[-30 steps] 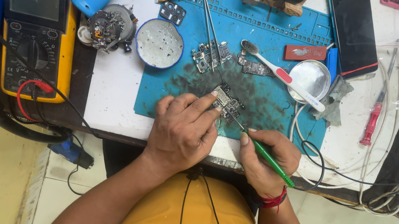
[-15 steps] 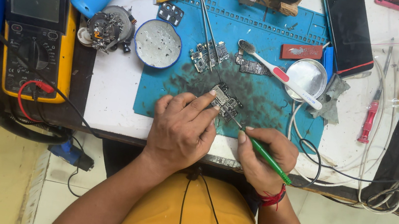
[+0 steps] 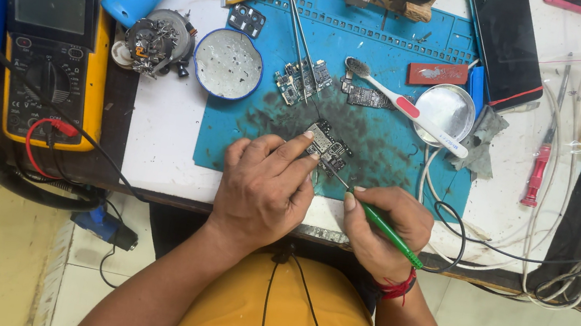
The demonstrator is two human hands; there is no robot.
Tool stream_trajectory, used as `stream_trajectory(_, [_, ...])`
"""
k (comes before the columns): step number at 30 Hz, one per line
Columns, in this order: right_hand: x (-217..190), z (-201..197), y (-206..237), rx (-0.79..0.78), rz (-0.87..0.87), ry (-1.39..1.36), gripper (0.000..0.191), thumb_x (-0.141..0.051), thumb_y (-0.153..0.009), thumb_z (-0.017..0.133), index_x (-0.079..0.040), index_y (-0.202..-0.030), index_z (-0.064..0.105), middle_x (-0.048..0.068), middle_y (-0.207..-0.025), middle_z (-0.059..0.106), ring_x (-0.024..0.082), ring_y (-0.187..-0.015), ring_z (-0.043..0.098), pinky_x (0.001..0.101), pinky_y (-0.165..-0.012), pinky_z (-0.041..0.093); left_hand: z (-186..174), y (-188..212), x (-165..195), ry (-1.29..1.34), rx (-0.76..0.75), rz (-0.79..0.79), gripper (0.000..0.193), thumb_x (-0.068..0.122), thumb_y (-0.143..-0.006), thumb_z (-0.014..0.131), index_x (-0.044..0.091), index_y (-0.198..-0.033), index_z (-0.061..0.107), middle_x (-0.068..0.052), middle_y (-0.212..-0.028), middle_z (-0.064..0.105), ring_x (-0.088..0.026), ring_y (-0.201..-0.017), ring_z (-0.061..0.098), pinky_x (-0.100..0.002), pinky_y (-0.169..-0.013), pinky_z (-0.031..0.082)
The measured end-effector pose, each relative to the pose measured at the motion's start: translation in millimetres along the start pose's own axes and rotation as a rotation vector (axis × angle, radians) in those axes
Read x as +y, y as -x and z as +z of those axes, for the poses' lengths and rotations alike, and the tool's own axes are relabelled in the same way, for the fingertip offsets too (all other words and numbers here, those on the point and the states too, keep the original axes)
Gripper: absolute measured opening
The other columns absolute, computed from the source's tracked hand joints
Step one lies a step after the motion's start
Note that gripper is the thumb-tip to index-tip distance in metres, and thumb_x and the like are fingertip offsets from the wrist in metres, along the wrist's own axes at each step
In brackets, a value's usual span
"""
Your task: The person uses a green-handled soldering iron and tweezers to work on a small circuit board placed on a blue mat. They repeatedly touch the iron to various points on the board while holding it steady with the tweezers. The workspace contains a multimeter, heat gun, and other electronics repair tools.
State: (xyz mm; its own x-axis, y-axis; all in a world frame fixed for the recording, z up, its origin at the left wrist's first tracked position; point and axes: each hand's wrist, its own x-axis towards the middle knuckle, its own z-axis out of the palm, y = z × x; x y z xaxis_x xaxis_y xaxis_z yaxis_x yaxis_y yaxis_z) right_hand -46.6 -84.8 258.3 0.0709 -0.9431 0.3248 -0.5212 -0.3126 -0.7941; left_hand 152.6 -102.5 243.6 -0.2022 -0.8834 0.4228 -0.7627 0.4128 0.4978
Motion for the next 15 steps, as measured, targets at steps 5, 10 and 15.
stream_trajectory(5, [0.8, -0.3, -0.3, 0.033, 0.059, 0.016, 0.01, 0.001, -0.088, 0.077, 0.001, -0.096, 0.07, 0.006, -0.08, 0.07, 0.009, -0.065, 0.064, 0.0232, -0.06, 0.047, 0.2, 0.0, -0.8, 0.0, -0.004, 0.003, 0.022, 0.015, -0.087, 0.074, 0.009, -0.108, 0.078, -0.005, -0.127, 0.072, -0.022, -0.107, 0.063, -0.04, -0.097, 0.04])
stream_trajectory(10, [-0.7, -0.1, -0.6, 0.024, 0.05, 0.002, 0.009, 0.001, -0.089, 0.076, 0.001, -0.095, 0.069, 0.006, -0.077, 0.069, 0.009, -0.063, 0.062, 0.0227, -0.06, 0.046, 0.0, -0.6, -0.9, 0.002, -0.004, 0.004, 0.022, 0.015, -0.087, 0.074, 0.009, -0.107, 0.078, -0.005, -0.127, 0.072, -0.023, -0.107, 0.063, -0.04, -0.097, 0.04])
stream_trajectory(15, [-2.4, 0.3, -2.2, 0.02, 0.036, -0.011, 0.009, 0.001, -0.089, 0.076, 0.001, -0.093, 0.068, 0.006, -0.076, 0.068, 0.008, -0.062, 0.061, 0.0225, -0.059, 0.045, -1.4, -1.7, -1.0, 0.008, -0.006, 0.0, 0.022, 0.015, -0.086, 0.074, 0.009, -0.107, 0.078, -0.005, -0.127, 0.072, -0.023, -0.107, 0.063, -0.04, -0.097, 0.041])
